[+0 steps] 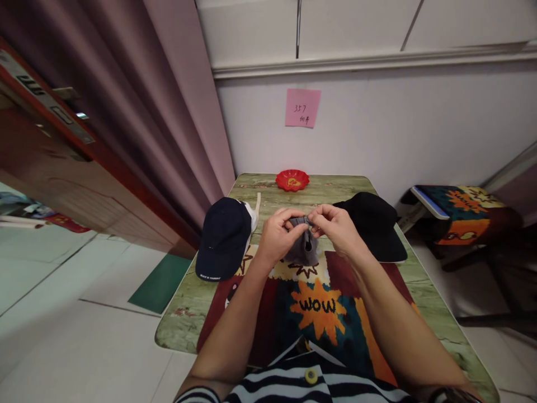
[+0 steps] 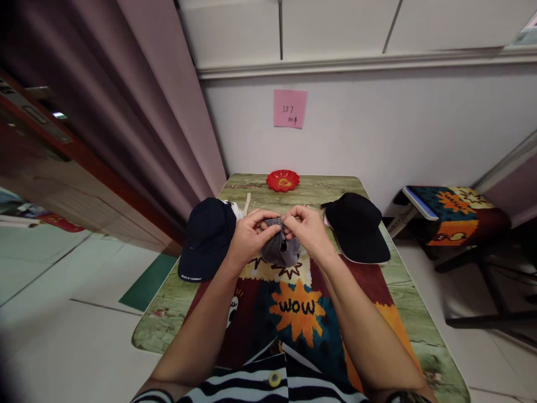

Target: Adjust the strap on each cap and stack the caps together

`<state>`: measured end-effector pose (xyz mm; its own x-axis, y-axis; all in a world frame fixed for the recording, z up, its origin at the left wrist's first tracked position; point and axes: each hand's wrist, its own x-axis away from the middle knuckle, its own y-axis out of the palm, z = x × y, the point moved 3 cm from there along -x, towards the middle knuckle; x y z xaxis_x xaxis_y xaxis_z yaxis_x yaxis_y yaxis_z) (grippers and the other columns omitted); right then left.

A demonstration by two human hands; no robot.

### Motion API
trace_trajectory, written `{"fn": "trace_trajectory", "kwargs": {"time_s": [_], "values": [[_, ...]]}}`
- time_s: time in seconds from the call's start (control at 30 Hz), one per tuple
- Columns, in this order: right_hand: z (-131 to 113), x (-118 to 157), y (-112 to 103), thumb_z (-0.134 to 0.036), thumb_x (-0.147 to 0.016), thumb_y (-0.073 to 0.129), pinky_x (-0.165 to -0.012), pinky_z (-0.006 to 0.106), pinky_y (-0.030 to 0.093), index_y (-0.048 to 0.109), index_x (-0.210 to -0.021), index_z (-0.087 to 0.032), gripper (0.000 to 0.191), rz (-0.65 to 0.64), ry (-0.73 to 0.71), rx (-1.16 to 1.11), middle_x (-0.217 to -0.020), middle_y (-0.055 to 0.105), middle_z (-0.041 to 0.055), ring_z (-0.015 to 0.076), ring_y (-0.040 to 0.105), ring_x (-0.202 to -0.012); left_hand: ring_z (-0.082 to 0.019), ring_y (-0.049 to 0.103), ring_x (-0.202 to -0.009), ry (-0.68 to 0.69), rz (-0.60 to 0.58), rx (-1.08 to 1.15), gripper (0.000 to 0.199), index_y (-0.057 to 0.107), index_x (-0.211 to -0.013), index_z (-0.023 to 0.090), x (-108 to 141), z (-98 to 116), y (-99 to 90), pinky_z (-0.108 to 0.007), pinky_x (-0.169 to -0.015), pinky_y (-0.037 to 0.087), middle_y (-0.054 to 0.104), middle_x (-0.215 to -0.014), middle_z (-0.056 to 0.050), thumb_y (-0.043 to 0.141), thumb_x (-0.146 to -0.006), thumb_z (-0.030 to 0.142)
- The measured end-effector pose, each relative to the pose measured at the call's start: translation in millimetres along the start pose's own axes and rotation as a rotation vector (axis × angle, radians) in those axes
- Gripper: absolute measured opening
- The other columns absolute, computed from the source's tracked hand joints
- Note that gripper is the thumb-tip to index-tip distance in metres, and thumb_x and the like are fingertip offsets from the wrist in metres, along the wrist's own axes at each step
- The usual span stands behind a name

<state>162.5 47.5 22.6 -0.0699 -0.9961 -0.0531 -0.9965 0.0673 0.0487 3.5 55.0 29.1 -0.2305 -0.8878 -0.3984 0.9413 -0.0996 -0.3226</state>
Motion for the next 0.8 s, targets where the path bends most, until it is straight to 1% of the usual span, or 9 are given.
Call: {"fn": "trace_trajectory", "kwargs": {"time_s": [0.17,0.3,0.4,0.47,0.53,0.57,0.67,0.8], "values": [[-0.7,1.1,-1.1,-0.039,-0.069,0.076,-0.046,0.021,0.048,0.064,-0.067,-0.018,0.024,0.021,0.004,-0.011,-0.058,0.06,-0.0022,0.0099,0.055,-0.049,-0.006,0.051,-0.057,-0.006,0.005,-0.001,0.017,0.074,-0.094,0.018,-0.7,-0.2,3.3,-0.021,-0.059,0.046,0.067,-0.095,-0.003,0.073,-0.078,0.021],[-1.6,1.4,-3.5,-0.037,-0.067,0.078,-0.048,0.022,0.049,0.063,-0.065,-0.018,0.024,-0.014,0.006,0.014,-0.057,0.06,-0.0023,0.0099,0.055,-0.048,-0.006,0.051,-0.056,-0.017,-0.006,0.001,0.017,0.075,-0.094,0.019,-1.2,0.1,4.8,-0.022,-0.059,0.045,0.067,-0.094,-0.003,0.074,-0.078,0.022],[-5.8,1.1,-8.3,-0.037,-0.066,0.082,-0.05,0.023,0.049,0.066,-0.066,-0.017,0.025,-0.098,0.007,0.07,-0.057,0.062,-0.0015,0.0104,0.056,-0.05,-0.007,0.051,-0.057,-0.016,-0.032,0.005,0.016,0.075,-0.093,0.019,-1.0,-0.3,3.8,-0.021,-0.058,0.044,0.065,-0.092,-0.002,0.074,-0.078,0.024],[-8.2,0.4,-12.0,-0.039,-0.064,0.085,-0.05,0.023,0.05,0.068,-0.067,-0.016,0.028,-0.18,0.044,0.107,-0.057,0.063,-0.0008,0.0105,0.057,-0.05,-0.007,0.051,-0.058,-0.008,-0.071,0.005,0.016,0.075,-0.092,0.019,-0.8,-0.8,3.1,-0.021,-0.057,0.043,0.063,-0.088,-0.002,0.075,-0.077,0.025],[-10.0,-0.7,-15.3,-0.04,-0.06,0.089,-0.051,0.023,0.051,0.07,-0.069,-0.015,0.032,-0.243,0.083,0.097,-0.057,0.064,-0.0008,0.0104,0.058,-0.051,-0.007,0.051,-0.059,-0.004,-0.111,0.004,0.017,0.075,-0.093,0.019,-0.5,-1.1,2.7,-0.021,-0.057,0.042,0.061,-0.087,-0.001,0.075,-0.077,0.025],[-10.8,-1.3,-16.7,-0.041,-0.058,0.09,-0.051,0.023,0.052,0.07,-0.071,-0.016,0.035,-0.254,0.093,0.069,-0.058,0.064,-0.0013,0.0103,0.058,-0.051,-0.007,0.051,-0.059,-0.005,-0.122,0.008,0.017,0.075,-0.093,0.018,-0.4,-1.0,2.5,-0.02,-0.056,0.042,0.061,-0.087,-0.001,0.075,-0.078,0.026],[-11.1,-2.8,-18.8,-0.042,-0.052,0.094,-0.05,0.022,0.053,0.069,-0.076,-0.016,0.043,-0.239,0.09,-0.005,-0.06,0.065,-0.0025,0.01,0.059,-0.052,-0.006,0.051,-0.058,-0.007,-0.135,0.025,0.018,0.074,-0.094,0.018,0.1,0.0,2.7,-0.02,-0.055,0.042,0.059,-0.086,0.0,0.074,-0.078,0.026],[-3.9,-3.7,-15.3,-0.044,-0.054,0.094,-0.05,0.022,0.053,0.07,-0.073,-0.015,0.043,-0.238,0.087,0.029,-0.06,0.067,-0.0003,0.0095,0.059,-0.05,-0.006,0.051,-0.056,0.001,-0.146,0.041,0.016,0.073,-0.091,0.017,0.6,0.3,4.9,-0.019,-0.053,0.042,0.056,-0.083,0.001,0.074,-0.077,0.025]]}}
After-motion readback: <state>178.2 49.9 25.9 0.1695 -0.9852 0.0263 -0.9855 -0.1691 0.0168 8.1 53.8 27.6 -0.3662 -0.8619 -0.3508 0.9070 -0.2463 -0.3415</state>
